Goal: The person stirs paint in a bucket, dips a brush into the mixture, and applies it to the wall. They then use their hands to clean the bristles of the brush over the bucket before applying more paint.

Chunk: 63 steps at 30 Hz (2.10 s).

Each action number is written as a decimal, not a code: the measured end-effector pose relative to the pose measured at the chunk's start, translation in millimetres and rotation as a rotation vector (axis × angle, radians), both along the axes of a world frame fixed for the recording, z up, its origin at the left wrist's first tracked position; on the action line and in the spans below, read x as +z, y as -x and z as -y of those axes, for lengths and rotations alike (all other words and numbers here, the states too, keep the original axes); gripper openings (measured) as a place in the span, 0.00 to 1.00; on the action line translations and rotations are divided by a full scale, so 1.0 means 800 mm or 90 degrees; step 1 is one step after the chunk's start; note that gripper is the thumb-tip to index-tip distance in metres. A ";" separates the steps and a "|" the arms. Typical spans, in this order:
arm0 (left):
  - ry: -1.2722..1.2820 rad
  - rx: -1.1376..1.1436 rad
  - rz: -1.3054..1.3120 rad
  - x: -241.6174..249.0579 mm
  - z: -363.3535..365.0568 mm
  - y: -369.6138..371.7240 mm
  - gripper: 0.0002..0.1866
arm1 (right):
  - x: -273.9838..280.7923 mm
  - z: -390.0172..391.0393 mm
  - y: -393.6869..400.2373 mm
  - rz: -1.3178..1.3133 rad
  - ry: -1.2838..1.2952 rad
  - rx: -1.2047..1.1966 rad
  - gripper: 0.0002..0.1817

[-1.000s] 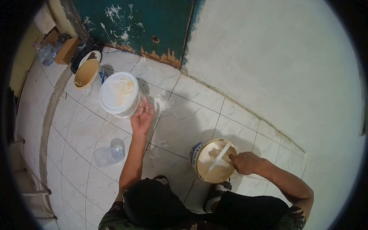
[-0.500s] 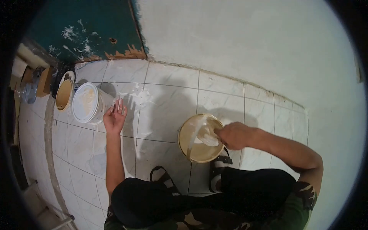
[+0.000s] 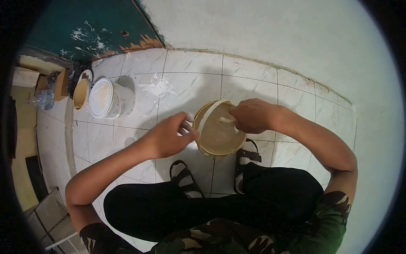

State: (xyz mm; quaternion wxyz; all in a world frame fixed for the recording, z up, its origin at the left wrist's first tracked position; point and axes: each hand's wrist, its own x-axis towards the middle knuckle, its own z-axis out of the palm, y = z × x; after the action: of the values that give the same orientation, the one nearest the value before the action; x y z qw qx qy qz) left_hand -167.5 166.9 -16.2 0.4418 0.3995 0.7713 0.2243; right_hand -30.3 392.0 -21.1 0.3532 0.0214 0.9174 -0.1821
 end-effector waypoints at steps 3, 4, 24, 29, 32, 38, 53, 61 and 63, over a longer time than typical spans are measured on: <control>0.050 0.024 0.085 -0.004 -0.038 -0.022 0.22 | 0.002 -0.001 -0.005 -0.010 0.028 0.008 0.10; 0.057 0.026 0.078 -0.007 -0.048 -0.028 0.22 | 0.006 -0.002 -0.006 0.003 0.028 0.001 0.11; 0.087 0.271 0.022 0.056 -0.121 -0.001 0.20 | 0.023 -0.108 0.060 -0.292 0.166 0.087 0.13; 0.059 0.380 0.037 0.013 -0.113 0.027 0.22 | 0.026 -0.124 0.089 -0.264 0.202 0.030 0.12; 0.036 0.401 0.032 0.001 -0.108 0.055 0.25 | 0.003 -0.126 0.102 -0.254 0.248 0.020 0.12; -0.001 0.463 0.116 -0.016 -0.093 0.104 0.27 | -0.015 -0.119 0.109 -0.302 0.321 -0.026 0.12; 0.007 0.179 -0.091 -0.019 -0.079 0.232 0.31 | -0.023 -0.050 0.111 -0.197 0.283 -0.273 0.14; -0.040 0.011 -0.327 -0.077 -0.083 0.308 0.22 | -0.004 -0.010 0.128 -0.092 0.384 -0.488 0.12; 0.062 -0.018 -0.263 -0.093 -0.082 0.329 0.20 | -0.010 -0.005 0.127 -0.074 0.440 -0.554 0.11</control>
State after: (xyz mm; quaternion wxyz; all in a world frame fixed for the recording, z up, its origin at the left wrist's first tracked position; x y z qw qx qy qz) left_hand -430.9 232.2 -90.9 0.2966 0.4257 0.8497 0.0938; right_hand -132.0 395.8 -29.1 0.1810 0.2711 0.7289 -0.6020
